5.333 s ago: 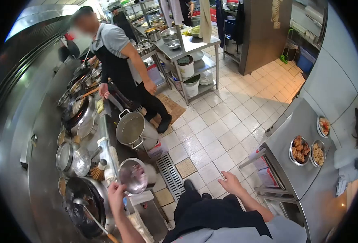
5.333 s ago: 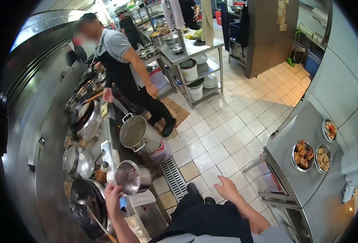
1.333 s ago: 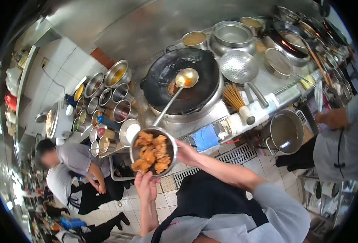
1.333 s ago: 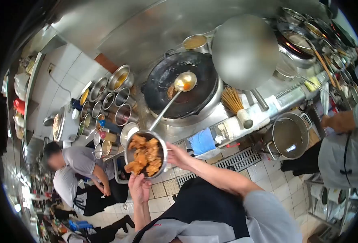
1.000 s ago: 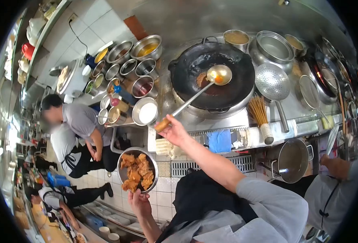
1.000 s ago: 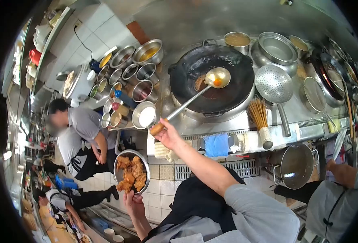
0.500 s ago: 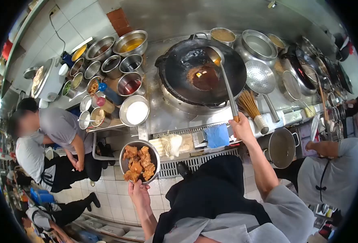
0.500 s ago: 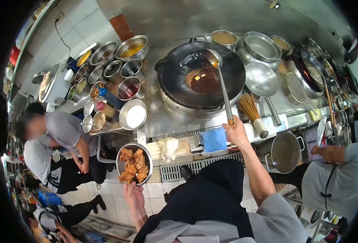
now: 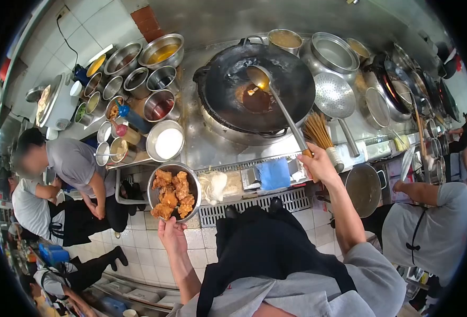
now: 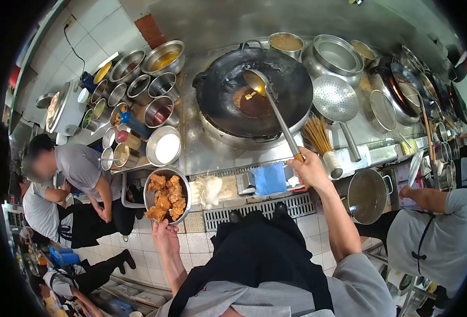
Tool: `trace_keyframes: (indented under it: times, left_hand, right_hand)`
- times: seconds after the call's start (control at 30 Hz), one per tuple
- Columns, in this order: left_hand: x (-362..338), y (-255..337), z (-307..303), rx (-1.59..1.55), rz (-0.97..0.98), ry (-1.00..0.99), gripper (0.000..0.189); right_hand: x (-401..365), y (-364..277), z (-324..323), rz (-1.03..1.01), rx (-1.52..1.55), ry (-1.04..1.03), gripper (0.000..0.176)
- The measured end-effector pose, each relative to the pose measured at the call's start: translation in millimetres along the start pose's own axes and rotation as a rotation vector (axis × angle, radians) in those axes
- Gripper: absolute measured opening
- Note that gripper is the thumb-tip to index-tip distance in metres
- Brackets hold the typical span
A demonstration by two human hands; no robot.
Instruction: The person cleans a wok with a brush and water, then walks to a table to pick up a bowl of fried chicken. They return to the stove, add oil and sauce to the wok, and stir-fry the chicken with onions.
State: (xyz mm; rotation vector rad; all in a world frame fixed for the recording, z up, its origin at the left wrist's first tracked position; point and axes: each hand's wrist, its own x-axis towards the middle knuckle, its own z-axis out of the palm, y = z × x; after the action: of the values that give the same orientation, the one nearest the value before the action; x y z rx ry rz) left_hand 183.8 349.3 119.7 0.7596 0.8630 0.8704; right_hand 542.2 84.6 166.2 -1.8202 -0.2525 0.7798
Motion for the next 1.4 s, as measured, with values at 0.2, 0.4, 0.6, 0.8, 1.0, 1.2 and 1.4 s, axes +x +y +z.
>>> trace_keyframes:
  times: [0.2, 0.4, 0.6, 0.8, 1.0, 1.2, 1.4]
  left_hand:
    - [-14.0, -12.6, 7.1, -0.01, -0.013, 0.02, 0.022]
    - [-21.4, -21.7, 12.2, -0.031, -0.017, 0.04, 0.021]
    - [-25.7, -24.8, 8.9, -0.035, -0.021, 0.047, 0.02]
    - [-27.8, -26.7, -1.6, -0.066, -0.028, 0.065, 0.021]
    - [-29.0, -24.3, -5.4, -0.055, -0.044, 0.076, 0.022]
    - [-21.5, -28.5, -7.0, -0.035, -0.069, 0.071, 0.022]
    - [-17.2, -30.1, -1.1, -0.012, -0.063, 0.081, 0.021]
  right_hand:
    - [-5.5, -0.2, -14.4, 0.024, -0.013, -0.086, 0.037]
    - [-21.7, -9.2, -21.7, 0.07, -0.049, -0.193, 0.04]
    - [-37.6, -19.5, -15.7, 0.099, -0.015, -0.24, 0.033]
    - [-71.8, -32.3, -1.3, 0.134, 0.031, -0.29, 0.028]
    - [-82.5, -21.4, -6.1, 0.214, 0.448, -0.4, 0.037]
    - [-68.3, -0.7, -12.3, 0.399, 1.005, -0.538, 0.037]
    - [-71.2, 24.6, -22.4, 0.375, 1.318, -0.606, 0.04]
